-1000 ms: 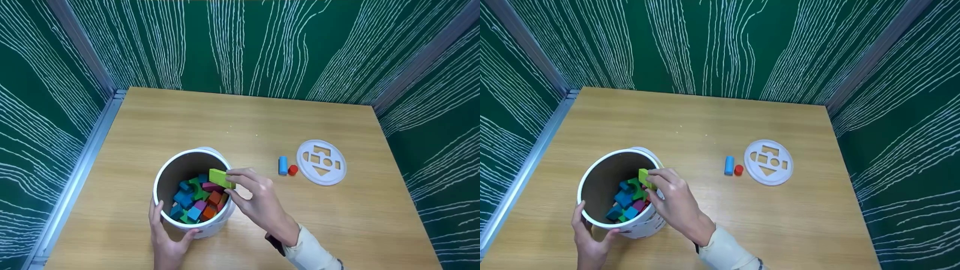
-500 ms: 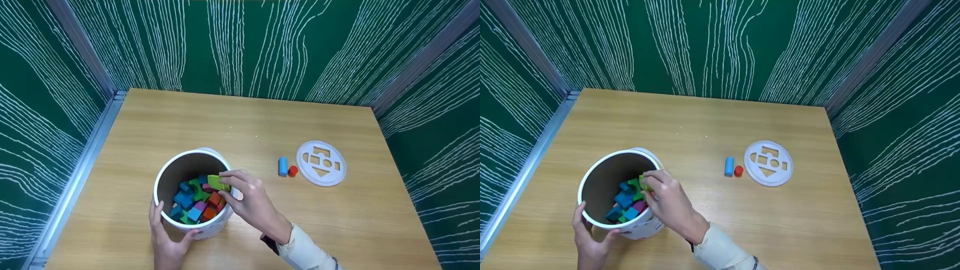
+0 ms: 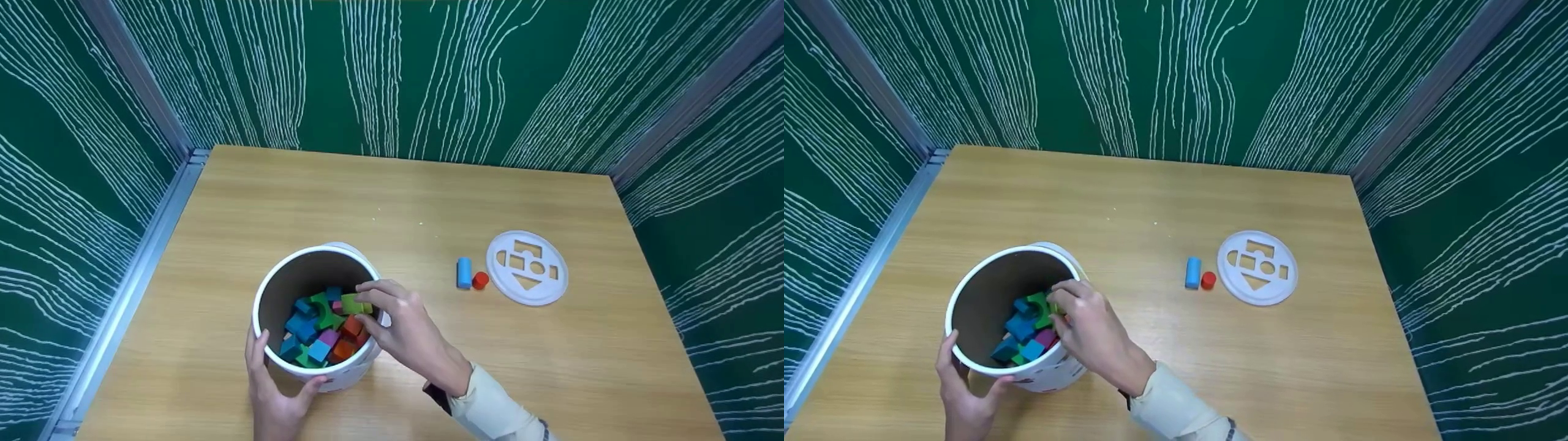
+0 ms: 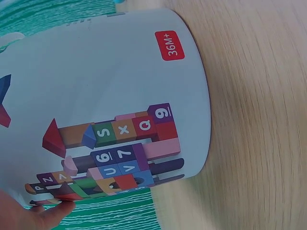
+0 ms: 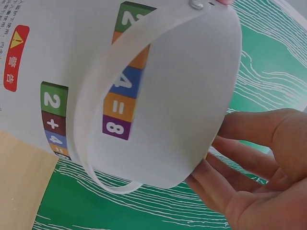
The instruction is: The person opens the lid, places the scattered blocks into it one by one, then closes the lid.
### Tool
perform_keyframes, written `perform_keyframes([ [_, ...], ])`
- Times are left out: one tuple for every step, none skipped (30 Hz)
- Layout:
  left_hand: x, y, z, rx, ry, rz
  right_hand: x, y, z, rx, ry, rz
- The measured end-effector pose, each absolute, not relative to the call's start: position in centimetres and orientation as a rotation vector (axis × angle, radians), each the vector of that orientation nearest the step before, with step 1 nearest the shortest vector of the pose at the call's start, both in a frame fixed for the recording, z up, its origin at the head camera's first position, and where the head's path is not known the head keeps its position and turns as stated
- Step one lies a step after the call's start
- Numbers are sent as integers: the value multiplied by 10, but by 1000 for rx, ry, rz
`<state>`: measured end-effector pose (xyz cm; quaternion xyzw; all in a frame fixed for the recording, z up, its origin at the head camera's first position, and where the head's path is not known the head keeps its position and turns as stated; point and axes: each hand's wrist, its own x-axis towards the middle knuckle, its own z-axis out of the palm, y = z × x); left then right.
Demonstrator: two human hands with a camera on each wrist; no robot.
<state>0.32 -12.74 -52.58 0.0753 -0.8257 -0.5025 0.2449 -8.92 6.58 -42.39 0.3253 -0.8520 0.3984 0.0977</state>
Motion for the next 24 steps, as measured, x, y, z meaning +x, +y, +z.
perform_keyframes([
  [3, -127, -526, 202, -2252, -1372, -90, 66, -424, 963, -2520, 1180],
  [3, -127, -525, 204, -2252, -1371, -90, 65, -425, 964, -2518, 1187],
  [3, -127, -525, 204, -2252, -1368, -90, 65, -425, 965, -2516, 1199],
  [3, -127, -525, 211, -2254, -1366, -90, 65, -425, 966, -2513, 1209],
  [3, -126, -525, 220, -2258, -1363, -91, 65, -425, 965, -2513, 1217],
  [3, -126, -524, 229, -2261, -1361, -91, 65, -425, 964, -2511, 1226],
  [3, -126, -524, 242, -2267, -1360, -91, 65, -425, 965, -2509, 1233],
  [3, -125, -524, 255, -2271, -1359, -91, 65, -425, 966, -2506, 1244],
  [3, -125, -524, 263, -2274, -1362, -91, 65, -424, 966, -2501, 1250],
  [3, -125, -523, 268, -2276, -1365, -91, 66, -424, 968, -2496, 1252],
  [3, -125, -523, 268, -2276, -1368, -91, 66, -424, 972, -2487, 1256],
  [3, -125, -524, 257, -2271, -1372, -91, 66, -424, 979, -2476, 1262],
  [3, -125, -524, 247, -2265, -1378, -91, 67, -424, 983, -2465, 1263],
  [3, -126, -524, 238, -2261, -1379, -91, 68, -424, 990, -2451, 1265],
  [3, -126, -524, 228, -2256, -1381, -91, 68, -424, 996, -2436, 1264],
  [3, -126, -525, 220, -2252, -1382, -91, 69, -424, 1001, -2423, 1263],
  [4, -126, -525, 212, -2249, -1383, -91, 70, -425, 1006, -2408, 1261],
  [4, -127, -525, 208, -2248, -1383, -92, 71, -425, 1008, -2397, 1259],
  [4, -127, -525, 213, -2250, -1382, -92, 73, -425, 1010, -2385, 1255],
  [4, -127, -525, 216, -2252, -1379, -92, 74, -425, 1013, -2373, 1254],
  [4, -127, -526, 215, -2252, -1379, -92, 75, -425, 1013, -2362, 1252],
  [4, -127, -526, 214, -2253, -1376, -92, 77, -426, 1013, -2352, 1252],
  [4, -127, -526, 204, -2248, -1373, -92, 78, -426, 1015, -2340, 1254],
  [4, -127, -526, 200, -2249, -1367, -93, 79, -426, 1015, -2331, 1253],
])
